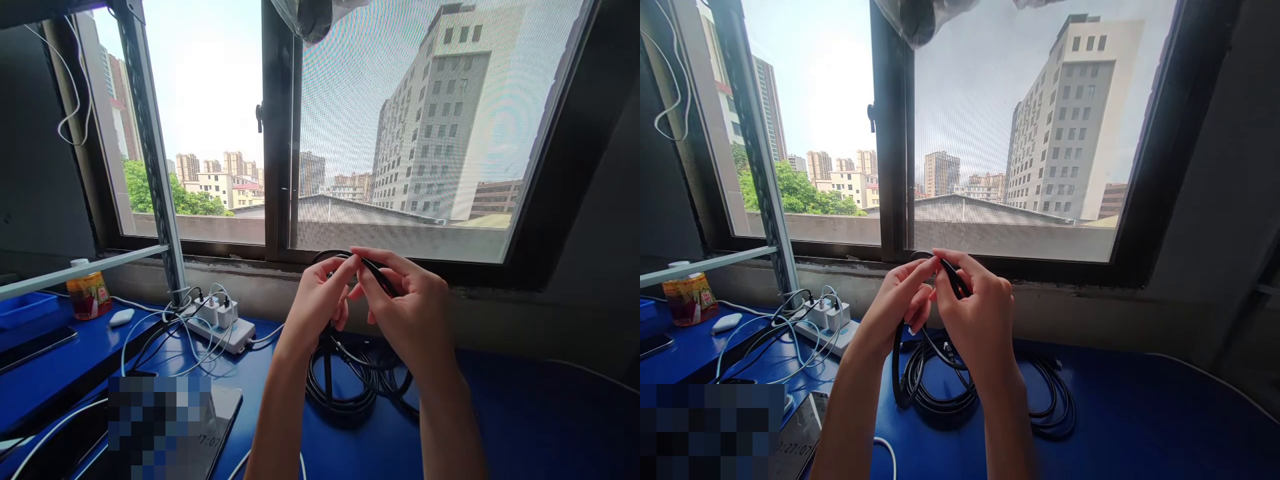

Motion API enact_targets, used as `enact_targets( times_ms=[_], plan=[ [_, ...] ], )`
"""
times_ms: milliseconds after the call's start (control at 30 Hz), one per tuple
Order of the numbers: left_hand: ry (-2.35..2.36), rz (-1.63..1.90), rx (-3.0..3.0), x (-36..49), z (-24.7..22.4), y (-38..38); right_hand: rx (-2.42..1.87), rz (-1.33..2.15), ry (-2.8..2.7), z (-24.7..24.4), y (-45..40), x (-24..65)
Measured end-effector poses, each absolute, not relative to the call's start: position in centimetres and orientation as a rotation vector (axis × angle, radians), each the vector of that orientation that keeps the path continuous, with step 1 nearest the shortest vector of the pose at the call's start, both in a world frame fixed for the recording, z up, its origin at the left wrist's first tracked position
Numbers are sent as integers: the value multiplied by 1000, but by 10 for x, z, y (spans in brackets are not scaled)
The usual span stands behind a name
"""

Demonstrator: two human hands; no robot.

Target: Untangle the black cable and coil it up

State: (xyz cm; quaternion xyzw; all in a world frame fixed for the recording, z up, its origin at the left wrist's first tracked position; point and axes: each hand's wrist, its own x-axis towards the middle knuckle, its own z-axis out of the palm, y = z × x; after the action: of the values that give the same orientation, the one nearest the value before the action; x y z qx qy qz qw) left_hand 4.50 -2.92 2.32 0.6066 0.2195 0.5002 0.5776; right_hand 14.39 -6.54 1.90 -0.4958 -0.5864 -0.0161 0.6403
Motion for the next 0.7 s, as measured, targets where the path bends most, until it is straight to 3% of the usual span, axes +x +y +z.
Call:
enact_targets(
  times_ms=[700],
  plan=[
    [597,1268,1547,51,16,-16,-1195,-183,-1425,16,-58,148]
  ],
)
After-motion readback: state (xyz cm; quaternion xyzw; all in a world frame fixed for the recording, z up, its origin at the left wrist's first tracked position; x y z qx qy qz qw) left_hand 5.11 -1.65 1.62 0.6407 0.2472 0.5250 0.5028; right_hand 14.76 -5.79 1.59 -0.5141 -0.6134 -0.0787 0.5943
